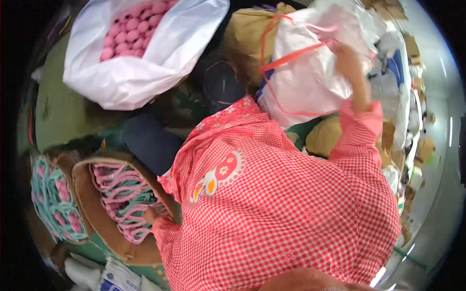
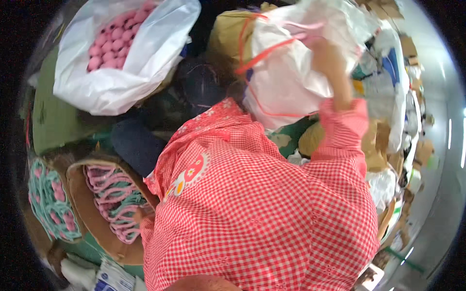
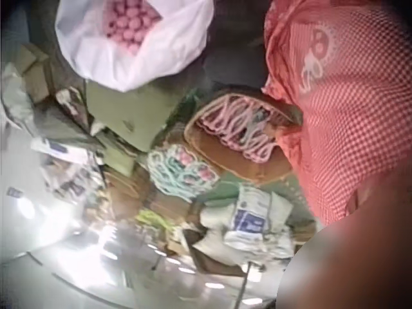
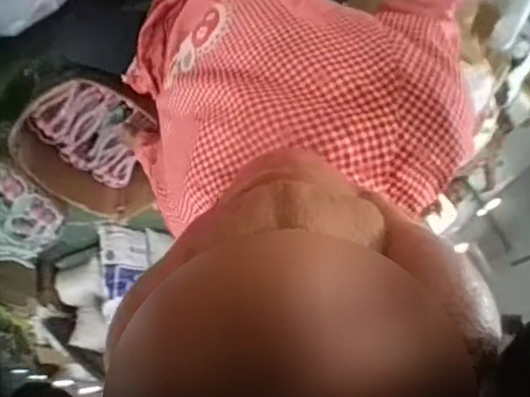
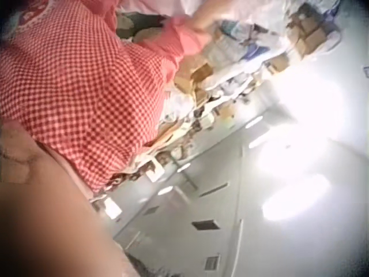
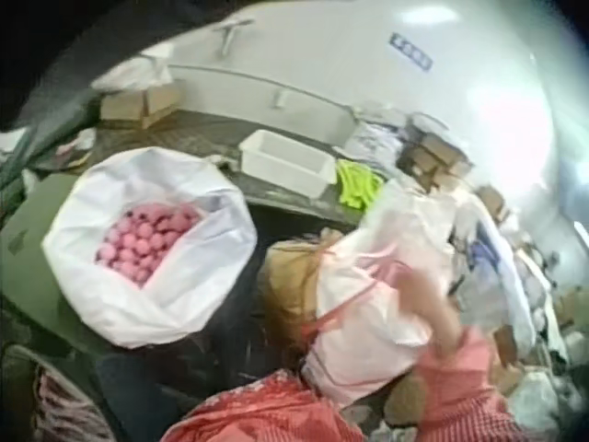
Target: Assemble plastic massagers by attaching rollers to the frames and placing them into a collection box.
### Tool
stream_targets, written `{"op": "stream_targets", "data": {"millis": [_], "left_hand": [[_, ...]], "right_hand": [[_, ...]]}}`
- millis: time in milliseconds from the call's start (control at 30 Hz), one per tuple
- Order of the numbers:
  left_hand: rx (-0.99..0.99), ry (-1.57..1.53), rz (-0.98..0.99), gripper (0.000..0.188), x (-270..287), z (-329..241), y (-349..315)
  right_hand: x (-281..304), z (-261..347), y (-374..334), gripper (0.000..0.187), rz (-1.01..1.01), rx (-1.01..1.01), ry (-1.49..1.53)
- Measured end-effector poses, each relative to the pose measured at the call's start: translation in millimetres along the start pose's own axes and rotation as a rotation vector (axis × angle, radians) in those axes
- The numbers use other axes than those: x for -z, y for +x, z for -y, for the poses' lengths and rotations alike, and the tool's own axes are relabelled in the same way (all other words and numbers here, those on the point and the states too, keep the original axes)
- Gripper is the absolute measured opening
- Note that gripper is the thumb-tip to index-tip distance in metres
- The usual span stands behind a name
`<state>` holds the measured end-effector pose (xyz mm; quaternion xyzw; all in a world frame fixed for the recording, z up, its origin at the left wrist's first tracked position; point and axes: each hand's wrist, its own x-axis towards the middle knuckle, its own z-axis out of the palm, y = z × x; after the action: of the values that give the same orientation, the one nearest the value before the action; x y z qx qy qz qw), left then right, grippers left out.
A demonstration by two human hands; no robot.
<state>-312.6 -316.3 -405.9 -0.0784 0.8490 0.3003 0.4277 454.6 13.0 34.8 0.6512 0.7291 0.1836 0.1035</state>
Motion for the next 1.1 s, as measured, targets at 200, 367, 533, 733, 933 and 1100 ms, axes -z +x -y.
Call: {"op": "stream_targets", "data": {"millis": [200,367,533,733,933,1100], "left_hand": [[-0.373,0.108,-0.066,0.034,66,1,16],[-0.519,-0.105,-0.31,0.034,14,-46,-57],[-0.864,-0.028,-0.418,0.032,-14,-139,-140],[-1.061,-0.102,-0.381,0.029,-41,-207,-233],[-1.327,-0.209,-0.267,0.021,-74,-254,-304],[-1.412,-0.269,0.043,0.014,-124,-292,-358]], "right_hand": [[-108,92,-23,0.027,-0.008,0.177,1.006],[-63,25,24,0.037,-0.122,0.014,0.82],[-87,-28,77,0.039,-0.122,0.157,0.477],[-97,-38,114,0.036,0.245,0.081,0.615],[13,-61,111,0.025,-0.37,-0.287,0.57],[35,-42,115,0.026,-0.731,-0.043,0.769]]}}
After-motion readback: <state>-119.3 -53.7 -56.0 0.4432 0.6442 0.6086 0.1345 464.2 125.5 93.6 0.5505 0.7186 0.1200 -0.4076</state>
